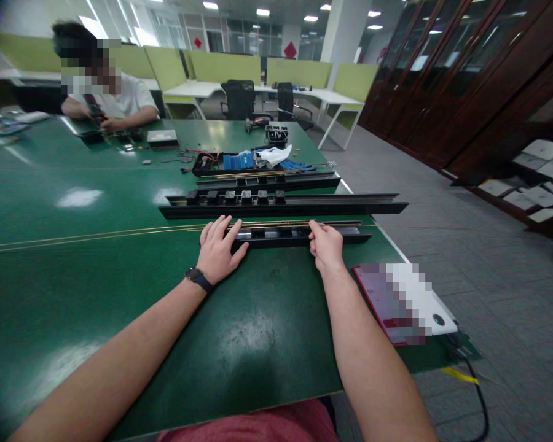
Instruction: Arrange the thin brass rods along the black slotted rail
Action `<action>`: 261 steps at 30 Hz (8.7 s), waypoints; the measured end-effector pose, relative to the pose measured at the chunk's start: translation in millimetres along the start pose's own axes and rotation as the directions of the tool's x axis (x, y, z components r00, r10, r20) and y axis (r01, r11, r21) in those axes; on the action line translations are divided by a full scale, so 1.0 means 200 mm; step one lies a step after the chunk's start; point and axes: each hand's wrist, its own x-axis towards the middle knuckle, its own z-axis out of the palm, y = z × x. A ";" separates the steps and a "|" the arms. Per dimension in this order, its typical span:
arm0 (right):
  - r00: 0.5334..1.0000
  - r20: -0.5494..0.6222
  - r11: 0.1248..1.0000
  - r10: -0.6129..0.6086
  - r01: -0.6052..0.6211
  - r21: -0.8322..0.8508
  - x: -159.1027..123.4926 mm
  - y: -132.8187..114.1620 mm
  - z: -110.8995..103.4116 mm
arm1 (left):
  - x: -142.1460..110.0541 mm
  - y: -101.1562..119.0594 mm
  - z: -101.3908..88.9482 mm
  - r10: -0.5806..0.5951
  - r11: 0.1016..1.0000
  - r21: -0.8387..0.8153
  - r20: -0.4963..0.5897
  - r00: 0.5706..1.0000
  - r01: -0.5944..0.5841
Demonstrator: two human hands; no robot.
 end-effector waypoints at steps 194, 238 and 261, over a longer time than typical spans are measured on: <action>1.000 -0.018 1.000 -0.018 0.019 0.023 0.01 0.00 -0.02 | 0.00 0.01 -0.01 -0.055 0.998 0.015 -0.019 0.998 0.055; 1.000 0.010 1.000 0.011 -0.011 0.004 -0.01 -0.01 0.00 | 0.00 0.01 -0.01 -0.052 0.998 0.018 -0.007 0.999 0.052; 0.999 -0.052 0.999 -0.001 0.003 0.036 0.00 -0.02 -0.01 | 0.00 0.01 -0.01 -0.019 1.000 0.019 -0.005 1.000 0.019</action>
